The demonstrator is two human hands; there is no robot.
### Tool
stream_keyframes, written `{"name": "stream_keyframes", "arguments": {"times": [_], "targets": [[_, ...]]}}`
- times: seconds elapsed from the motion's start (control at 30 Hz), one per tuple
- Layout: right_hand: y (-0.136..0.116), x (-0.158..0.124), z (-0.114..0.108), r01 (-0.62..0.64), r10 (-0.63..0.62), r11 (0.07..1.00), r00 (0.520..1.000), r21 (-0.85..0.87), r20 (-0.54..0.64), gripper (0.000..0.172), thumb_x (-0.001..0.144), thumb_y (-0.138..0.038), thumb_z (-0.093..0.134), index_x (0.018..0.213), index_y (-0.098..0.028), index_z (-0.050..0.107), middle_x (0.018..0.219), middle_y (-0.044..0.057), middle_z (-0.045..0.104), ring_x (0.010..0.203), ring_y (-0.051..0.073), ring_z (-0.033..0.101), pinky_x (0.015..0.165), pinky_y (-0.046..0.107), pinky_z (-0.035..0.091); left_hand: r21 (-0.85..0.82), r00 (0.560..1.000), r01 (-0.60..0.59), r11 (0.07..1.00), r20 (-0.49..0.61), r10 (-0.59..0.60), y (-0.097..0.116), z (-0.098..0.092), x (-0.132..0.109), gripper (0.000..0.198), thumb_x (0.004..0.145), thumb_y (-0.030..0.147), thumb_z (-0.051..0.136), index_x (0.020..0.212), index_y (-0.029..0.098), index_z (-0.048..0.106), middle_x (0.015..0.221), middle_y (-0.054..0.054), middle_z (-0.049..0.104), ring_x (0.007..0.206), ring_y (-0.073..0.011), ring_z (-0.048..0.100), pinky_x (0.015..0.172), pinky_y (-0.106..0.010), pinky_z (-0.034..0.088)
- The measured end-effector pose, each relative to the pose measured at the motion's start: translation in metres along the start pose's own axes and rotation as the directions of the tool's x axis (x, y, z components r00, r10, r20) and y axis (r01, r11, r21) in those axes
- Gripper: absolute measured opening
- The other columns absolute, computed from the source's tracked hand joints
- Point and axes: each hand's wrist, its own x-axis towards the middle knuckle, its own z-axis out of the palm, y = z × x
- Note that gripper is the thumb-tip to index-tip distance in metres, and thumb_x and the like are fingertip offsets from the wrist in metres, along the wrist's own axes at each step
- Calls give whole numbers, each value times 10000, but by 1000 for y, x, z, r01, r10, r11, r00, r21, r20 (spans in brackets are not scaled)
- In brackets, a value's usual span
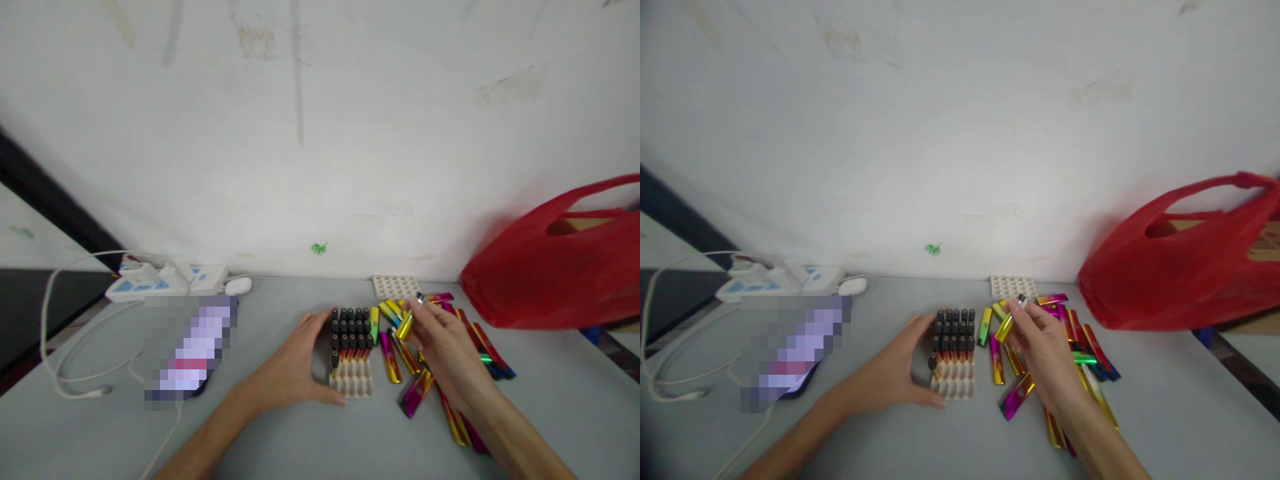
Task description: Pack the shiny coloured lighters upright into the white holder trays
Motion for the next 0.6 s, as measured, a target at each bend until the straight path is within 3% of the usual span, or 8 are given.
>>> {"name": "stream_keyframes", "arguments": {"times": [0.07,0.13,0.27,0.33,0.47,0.6], "targets": [[-1,-1,3,-19,18,998,1000,55,11,508,747,-641,954,790,-211,686,781,-5,575,642,139,492,526,251,453,4,1000,-1,1000,0,1,0,0,0,1371,595,616,1066,1711,221,376,1688,-205,478,1555,-464,435,1345,-605,304],[0,-2,4,-40,37,998,997,56,63,515,793,-669,906,801,-226,643,773,-7,563,641,152,506,506,253,447,12,1000,-7,1000,-5,7,-1,0,0,1371,598,600,1070,1711,217,367,1695,-204,469,1563,-463,423,1349,-605,295],[8,-6,5,-77,72,997,988,30,139,482,891,-673,825,909,-240,614,694,-72,428,508,95,286,424,220,227,10,1000,-17,1000,-2,17,-1,1,0,1370,598,593,1073,1708,219,361,1678,-200,483,1547,-452,442,1343,-590,313],[11,-10,6,-54,48,998,989,39,140,479,920,-650,819,885,-253,554,676,-92,368,503,87,222,434,220,185,5,1000,-15,1000,-4,15,0,0,0,1357,601,610,1067,1702,226,372,1671,-197,489,1536,-452,452,1334,-589,327],[11,-15,10,21,-9,995,992,-95,128,549,948,-739,731,816,-244,534,681,-58,441,528,105,309,456,239,251,-2,1000,-16,1000,-3,16,1,0,0,1342,599,625,1062,1692,228,393,1648,-195,509,1503,-448,482,1314,-588,353],[11,-16,8,90,-64,969,991,-229,120,571,962,-824,613,974,-256,668,666,-30,491,524,157,399,438,282,312,-2,1000,-19,1000,-11,19,0,0,0,1357,596,623,1063,1707,243,384,1641,-190,516,1514,-460,464,1323,-616,323]]}}
